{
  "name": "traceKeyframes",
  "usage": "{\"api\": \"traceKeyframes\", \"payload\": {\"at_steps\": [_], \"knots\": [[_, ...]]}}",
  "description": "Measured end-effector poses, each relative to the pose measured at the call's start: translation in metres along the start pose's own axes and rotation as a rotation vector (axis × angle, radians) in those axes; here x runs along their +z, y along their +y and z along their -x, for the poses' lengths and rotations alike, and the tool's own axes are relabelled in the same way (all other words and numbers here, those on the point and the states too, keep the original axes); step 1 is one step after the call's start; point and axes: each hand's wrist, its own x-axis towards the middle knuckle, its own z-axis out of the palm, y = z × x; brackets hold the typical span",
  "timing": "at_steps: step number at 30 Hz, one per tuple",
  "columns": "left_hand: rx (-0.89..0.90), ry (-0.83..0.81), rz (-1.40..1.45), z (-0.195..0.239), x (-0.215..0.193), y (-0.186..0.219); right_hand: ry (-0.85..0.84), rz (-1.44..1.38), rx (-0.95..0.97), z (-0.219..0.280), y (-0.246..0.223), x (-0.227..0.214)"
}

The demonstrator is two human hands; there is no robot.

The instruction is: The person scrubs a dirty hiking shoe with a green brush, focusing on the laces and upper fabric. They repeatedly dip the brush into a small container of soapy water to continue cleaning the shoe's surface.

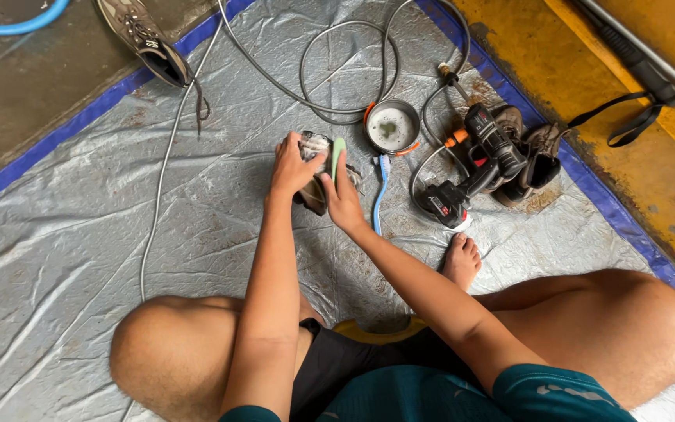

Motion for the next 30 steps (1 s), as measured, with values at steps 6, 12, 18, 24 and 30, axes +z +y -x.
{"api": "traceKeyframes", "payload": {"at_steps": [6, 12, 18, 24, 30], "knots": [[-0.011, -0.078, -0.037, 0.006, -0.006, -0.002, 0.037, -0.02, 0.06, 0.007, 0.04, 0.002], [0.003, -0.057, -0.195, 0.012, -0.015, 0.006, 0.102, -0.006, 0.167, -0.024, 0.133, 0.011], [0.317, 0.147, 0.462, -0.016, 0.025, -0.057, 0.224, -0.036, 0.147, -0.089, 0.201, 0.006], [0.352, 0.122, 0.689, -0.007, 0.019, -0.052, -0.073, 0.106, 0.059, -0.12, 0.17, -0.009], [0.431, 0.134, 0.553, -0.011, 0.029, -0.05, -0.129, 0.148, 0.086, -0.112, 0.149, -0.003]]}}
